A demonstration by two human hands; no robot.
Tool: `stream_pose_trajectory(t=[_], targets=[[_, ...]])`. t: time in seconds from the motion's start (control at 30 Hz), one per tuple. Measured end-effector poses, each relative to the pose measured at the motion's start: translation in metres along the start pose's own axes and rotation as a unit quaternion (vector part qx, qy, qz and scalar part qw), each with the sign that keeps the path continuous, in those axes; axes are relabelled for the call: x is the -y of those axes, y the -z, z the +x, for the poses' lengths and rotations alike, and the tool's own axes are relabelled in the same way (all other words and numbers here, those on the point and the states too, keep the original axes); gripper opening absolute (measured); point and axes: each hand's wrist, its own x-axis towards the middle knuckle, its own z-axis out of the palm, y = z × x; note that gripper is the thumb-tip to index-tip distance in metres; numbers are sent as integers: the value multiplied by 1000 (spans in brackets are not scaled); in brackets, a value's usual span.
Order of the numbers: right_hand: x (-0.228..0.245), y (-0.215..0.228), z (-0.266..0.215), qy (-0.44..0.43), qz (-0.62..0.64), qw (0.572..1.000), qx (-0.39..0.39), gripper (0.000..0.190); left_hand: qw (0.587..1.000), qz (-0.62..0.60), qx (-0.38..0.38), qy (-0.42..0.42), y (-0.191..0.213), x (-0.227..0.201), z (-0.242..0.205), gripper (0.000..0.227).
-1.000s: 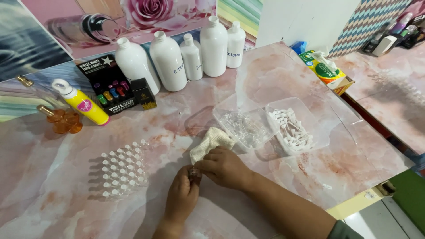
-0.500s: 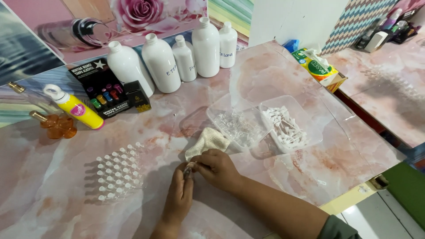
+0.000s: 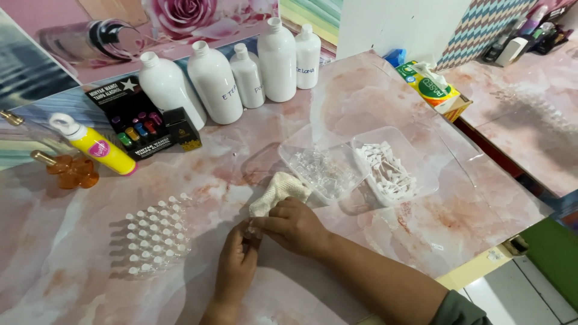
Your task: Assembling small plastic components for perfume bottles, likely sprayers or caps, by hand on a marble-patterned surface.
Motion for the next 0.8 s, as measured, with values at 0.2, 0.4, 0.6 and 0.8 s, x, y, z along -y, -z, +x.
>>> stream_pose_trajectory(t=[0.2,0.4,0.6,0.8], targets=[[11,5,5,-30,-118,989,85,8,993,98,-44,-58,4,-8,4,32],[6,9,9,-342,142,917,148,25,989,129,-60,-45,5,-23,7,29],[0,-2,4,-395,408,823,34,16,999,-8,-35,10,6,-4,5,35],[-18,-10,-12,-59,135,989,-7,18,999,31,11,27,9,-7,2,35]])
